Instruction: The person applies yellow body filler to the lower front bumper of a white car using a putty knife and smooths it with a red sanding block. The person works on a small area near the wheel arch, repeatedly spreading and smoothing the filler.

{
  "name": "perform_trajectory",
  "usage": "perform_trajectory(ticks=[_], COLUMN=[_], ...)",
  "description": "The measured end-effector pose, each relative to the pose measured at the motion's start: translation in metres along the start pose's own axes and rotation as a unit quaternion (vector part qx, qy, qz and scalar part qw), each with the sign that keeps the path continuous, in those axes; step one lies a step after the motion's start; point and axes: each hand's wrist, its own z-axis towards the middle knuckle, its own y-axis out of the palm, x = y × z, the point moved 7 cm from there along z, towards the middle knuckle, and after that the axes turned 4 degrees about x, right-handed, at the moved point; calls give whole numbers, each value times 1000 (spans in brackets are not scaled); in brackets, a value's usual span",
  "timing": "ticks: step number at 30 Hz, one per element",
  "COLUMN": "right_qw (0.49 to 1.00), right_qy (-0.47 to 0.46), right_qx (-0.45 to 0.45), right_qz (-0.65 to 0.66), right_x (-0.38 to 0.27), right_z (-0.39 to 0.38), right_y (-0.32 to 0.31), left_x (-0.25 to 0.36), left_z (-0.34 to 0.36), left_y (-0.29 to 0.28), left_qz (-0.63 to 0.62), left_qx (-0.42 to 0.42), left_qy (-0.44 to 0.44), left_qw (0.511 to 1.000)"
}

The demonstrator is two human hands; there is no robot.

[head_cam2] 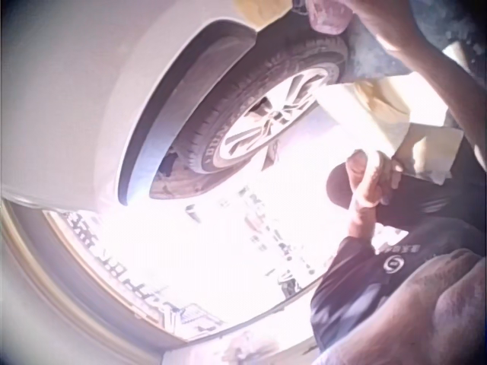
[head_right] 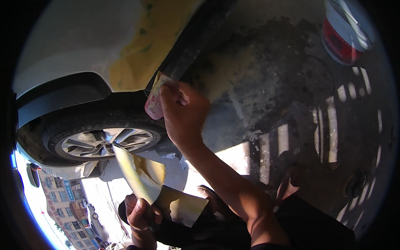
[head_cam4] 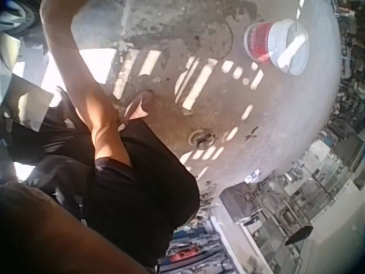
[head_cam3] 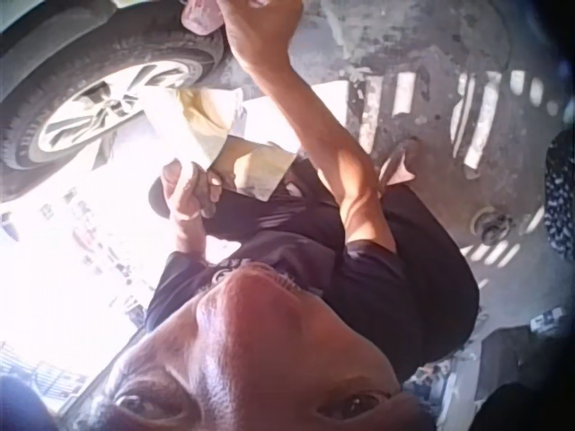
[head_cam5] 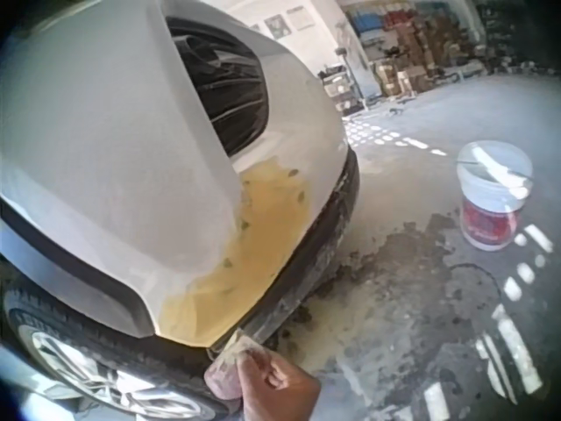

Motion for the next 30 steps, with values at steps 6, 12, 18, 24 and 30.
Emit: perform_trajectory(ticks=[6, 12, 18, 24, 30], right_qw=[999, 996, 989, 989, 992], right_qy=[-17, -30, -87, -125, -105], right_qx=[20, 27, 19, -23, -10], right_qz=[-34, -85, -120, -69, -68], right_x=[-3, -1, -28, -40, -41], right_z=[-3, -2, -5, -6, -9], right_y=[10, 16, 38, 54, 59], left_x=[-2, -2, -2, -5, 2], left_z=[1, -1, -5, -10, -7], left_y=[-5, -13, -18, -24, -20], left_qz=[-17, -25, -11, -17, -18], left_qx=[-6, -26, 11, 29, -4], left_qy=[4, 24, 53, 45, 58], left_qw=[1000, 999, 998, 998, 998])
